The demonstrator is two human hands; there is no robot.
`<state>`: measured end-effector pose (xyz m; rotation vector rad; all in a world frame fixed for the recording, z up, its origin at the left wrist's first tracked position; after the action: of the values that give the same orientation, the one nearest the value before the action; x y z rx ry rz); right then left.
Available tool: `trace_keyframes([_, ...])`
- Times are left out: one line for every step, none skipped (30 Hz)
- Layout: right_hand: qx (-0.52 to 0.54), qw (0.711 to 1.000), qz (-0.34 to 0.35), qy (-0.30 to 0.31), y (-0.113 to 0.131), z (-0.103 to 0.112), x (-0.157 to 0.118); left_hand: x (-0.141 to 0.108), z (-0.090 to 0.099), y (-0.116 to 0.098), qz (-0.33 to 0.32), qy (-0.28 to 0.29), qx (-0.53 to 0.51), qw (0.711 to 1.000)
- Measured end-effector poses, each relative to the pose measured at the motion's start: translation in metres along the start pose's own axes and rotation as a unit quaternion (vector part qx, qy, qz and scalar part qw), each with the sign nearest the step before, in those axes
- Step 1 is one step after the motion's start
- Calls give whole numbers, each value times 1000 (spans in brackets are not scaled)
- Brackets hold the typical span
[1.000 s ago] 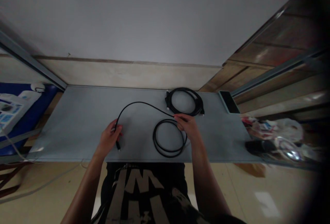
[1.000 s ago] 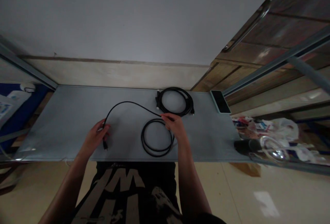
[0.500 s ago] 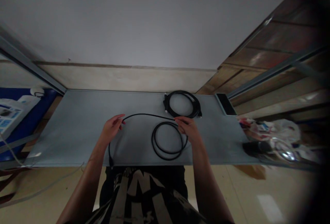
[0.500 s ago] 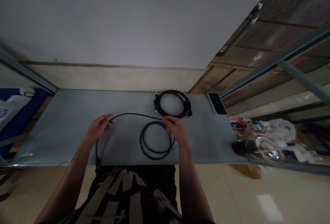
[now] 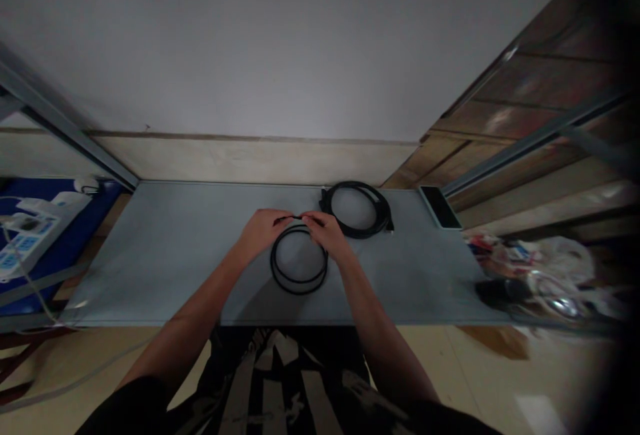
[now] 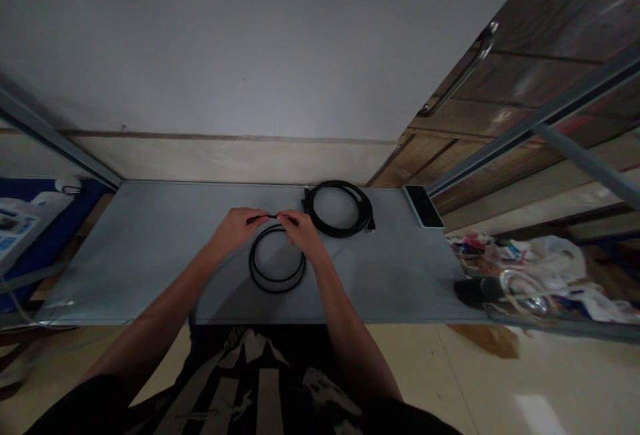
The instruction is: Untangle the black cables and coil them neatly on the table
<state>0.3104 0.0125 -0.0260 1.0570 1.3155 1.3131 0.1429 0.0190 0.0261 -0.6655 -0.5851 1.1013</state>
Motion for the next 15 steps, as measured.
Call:
trace_keyframes([35,999,-18,8,-5,-2,0,3,5,5,7,-8,-10,1000])
trace_keyframes([71,997,-37,16,-9,-4,-2,6,12,12,19,-24,-18,999])
trace_keyframes([106,993,-53,22,-13,-6,-3,8,21,19,31,-49,-22,998])
trace_keyframes([137,988,-65,24,-15,-6,-5,9,31,26,40,-76,-26,996])
trace_keyframes([162,984,-73,22,-16,-6,-6,10,43,32,48,-105,-28,993])
trace_keyframes([182,980,-78,18,-16,-6,-7,12,54,37,57,-130,-29,989])
trace_keyframes([197,977,-80,14,-15,-5,-8,12,66,41,67,-153,-31,985])
trace_keyframes([208,975,-80,10,-13,-5,-8,13,76,45,76,-169,-33,982])
trace_keyframes([215,973,-79,8,-11,-6,-9,14,86,48,85,-185,-34,978])
trace_keyframes([219,973,-78,7,-8,-6,-9,15,95,51,95,-198,-36,975])
trace_keyframes([219,973,-77,7,-6,-6,-9,16,103,55,105,-208,-38,972])
trace_keyframes([217,973,-76,7,-4,-6,-9,16,111,59,113,-220,-39,968])
trace_keyframes([214,974,-76,8,-2,-6,-9,16,119,63,119,-231,-40,965])
trace_keyframes([210,975,-75,9,-1,-6,-9,16,128,69,125,-244,-41,961])
trace_keyframes([208,975,-75,11,0,-6,-9,16,136,75,130,-259,-40,956])
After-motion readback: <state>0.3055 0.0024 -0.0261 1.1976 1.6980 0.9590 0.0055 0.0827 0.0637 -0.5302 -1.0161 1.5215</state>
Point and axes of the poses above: each hand's wrist, its own x-axis towards the middle knuckle, its own z-axis out of the back of the hand, y = z × x, the point moved 7 cm from there along x, towards the middle knuckle, and after that the axes turned 4 degrees about z, right-handed, at the moved point
